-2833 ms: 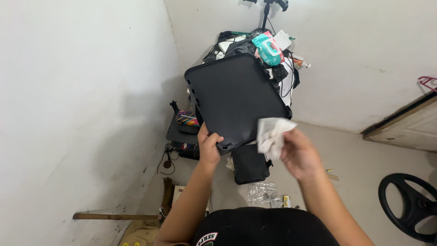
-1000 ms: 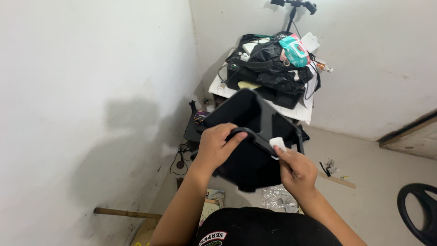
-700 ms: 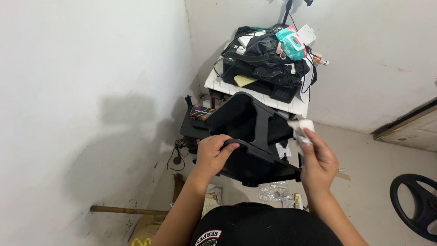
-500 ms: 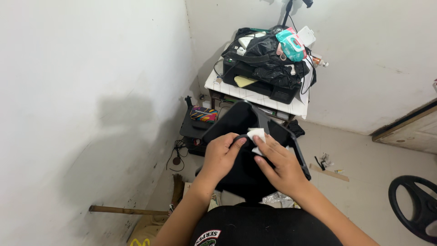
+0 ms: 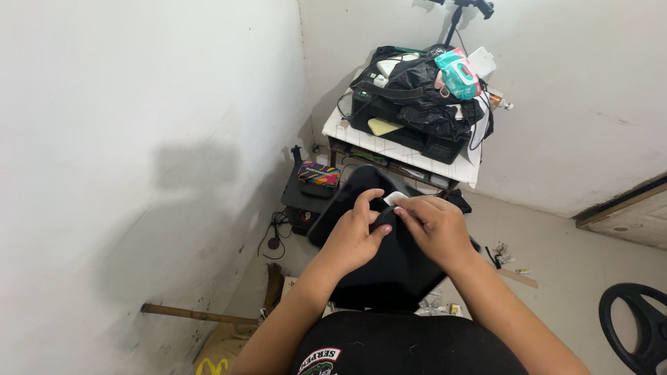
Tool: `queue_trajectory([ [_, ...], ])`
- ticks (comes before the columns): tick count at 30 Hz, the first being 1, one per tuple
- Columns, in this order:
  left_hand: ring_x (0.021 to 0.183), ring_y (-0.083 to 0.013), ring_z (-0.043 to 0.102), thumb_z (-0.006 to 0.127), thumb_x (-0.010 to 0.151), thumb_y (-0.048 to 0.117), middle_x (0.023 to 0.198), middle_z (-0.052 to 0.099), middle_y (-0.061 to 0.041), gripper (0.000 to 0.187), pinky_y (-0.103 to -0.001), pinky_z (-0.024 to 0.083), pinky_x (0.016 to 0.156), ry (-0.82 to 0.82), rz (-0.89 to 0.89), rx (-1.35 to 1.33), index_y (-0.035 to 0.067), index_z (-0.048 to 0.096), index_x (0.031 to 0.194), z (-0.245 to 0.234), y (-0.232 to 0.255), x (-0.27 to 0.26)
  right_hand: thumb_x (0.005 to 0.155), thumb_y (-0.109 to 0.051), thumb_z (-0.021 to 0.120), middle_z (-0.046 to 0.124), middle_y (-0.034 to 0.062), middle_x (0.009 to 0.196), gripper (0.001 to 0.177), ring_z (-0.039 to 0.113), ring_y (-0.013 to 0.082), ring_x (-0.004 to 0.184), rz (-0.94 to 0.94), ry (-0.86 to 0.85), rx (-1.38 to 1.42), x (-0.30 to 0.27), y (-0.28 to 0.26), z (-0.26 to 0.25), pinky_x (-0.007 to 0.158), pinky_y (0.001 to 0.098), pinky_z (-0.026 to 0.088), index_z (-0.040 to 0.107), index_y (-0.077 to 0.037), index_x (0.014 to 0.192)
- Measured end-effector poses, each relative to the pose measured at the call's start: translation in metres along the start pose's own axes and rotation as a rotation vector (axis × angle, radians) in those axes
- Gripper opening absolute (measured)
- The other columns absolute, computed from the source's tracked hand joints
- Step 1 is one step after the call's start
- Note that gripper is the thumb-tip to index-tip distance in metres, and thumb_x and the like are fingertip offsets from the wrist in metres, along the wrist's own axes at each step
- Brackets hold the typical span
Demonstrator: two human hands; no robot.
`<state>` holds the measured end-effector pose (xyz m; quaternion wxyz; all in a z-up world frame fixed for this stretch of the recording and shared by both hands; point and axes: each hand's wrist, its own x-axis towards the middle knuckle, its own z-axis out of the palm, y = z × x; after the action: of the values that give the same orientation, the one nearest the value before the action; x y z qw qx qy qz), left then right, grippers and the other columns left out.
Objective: The person uses a wet wipe to clean several black plastic panels and supports, then attempts to slot the pieces together by hand.
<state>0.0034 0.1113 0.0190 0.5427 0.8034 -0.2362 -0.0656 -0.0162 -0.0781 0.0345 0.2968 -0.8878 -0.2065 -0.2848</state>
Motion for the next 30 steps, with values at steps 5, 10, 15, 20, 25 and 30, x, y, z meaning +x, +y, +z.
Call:
queue_trajectory([
  [5,0.082,-0.034,0.071,0.073,0.087,0.007,0.092,0.072,-0.017,0.076,-0.039,0.053,0.074,0.015,0.114,0.025,0.004,0.031,0.15,0.009,-0.01,0.006,0.069,0.005,0.068,0.074,0.0099,0.101,0.033,0.072,0.029,0.094,-0.4,-0.124,-0.028,0.009,-0.008,-0.008,0.081,0.038,0.06,0.073,-0.006,0.1],
  [10,0.078,-0.0321,0.072,0.075,0.086,0.016,0.095,0.071,-0.016,0.079,-0.04,0.054,0.077,0.009,0.15,-0.069,0.011,0.032,0.152,0.01,-0.01,0.002,0.068,0.01,0.067,0.071,0.0098,0.102,0.035,0.071,0.0306,0.096,-0.302,-0.09,-0.09,0.017,0.004,-0.02,0.082,0.0408,0.058,0.073,-0.005,0.099],
  [15,0.071,-0.0282,0.069,0.079,0.087,0.039,0.072,0.072,-0.012,0.033,-0.04,0.049,0.068,-0.058,-0.059,0.465,0.015,0.075,0.108,-0.03,-0.001,-0.02,0.082,0.015,0.07,0.071,0.0096,0.103,0.03,0.07,0.0276,0.093,-0.119,0.137,-0.071,0.007,0.026,-0.052,0.08,0.0374,0.056,0.072,-0.006,0.102],
  [20,0.065,-0.0238,0.065,0.077,0.086,0.031,0.073,0.069,-0.008,0.025,-0.035,0.049,0.061,0.075,0.058,0.127,0.007,0.075,0.089,-0.032,-0.01,-0.029,0.078,0.022,0.06,0.07,0.0138,0.112,0.047,0.071,0.0314,0.107,-0.118,0.226,-0.154,-0.011,0.043,-0.045,0.096,0.0396,0.058,0.073,-0.009,0.11],
  [25,0.07,-0.0239,0.065,0.076,0.089,0.03,0.074,0.066,-0.009,0.025,-0.036,0.049,0.064,0.147,0.142,0.084,0.005,0.072,0.086,-0.009,-0.026,-0.024,0.069,0.02,0.057,0.072,0.0124,0.104,0.056,0.069,0.0312,0.103,-0.136,0.023,-0.004,-0.026,0.036,-0.01,0.094,0.0402,0.056,0.073,-0.009,0.114],
  [30,0.075,-0.0278,0.065,0.077,0.089,0.026,0.076,0.067,-0.01,0.02,-0.038,0.048,0.068,0.078,0.177,0.167,0.006,0.074,0.089,0.013,-0.031,-0.025,0.076,0.01,0.066,0.067,0.0121,0.097,0.048,0.067,0.0307,0.092,-0.214,-0.087,0.14,-0.048,0.009,0.026,0.082,0.0401,0.053,0.065,-0.003,0.123],
])
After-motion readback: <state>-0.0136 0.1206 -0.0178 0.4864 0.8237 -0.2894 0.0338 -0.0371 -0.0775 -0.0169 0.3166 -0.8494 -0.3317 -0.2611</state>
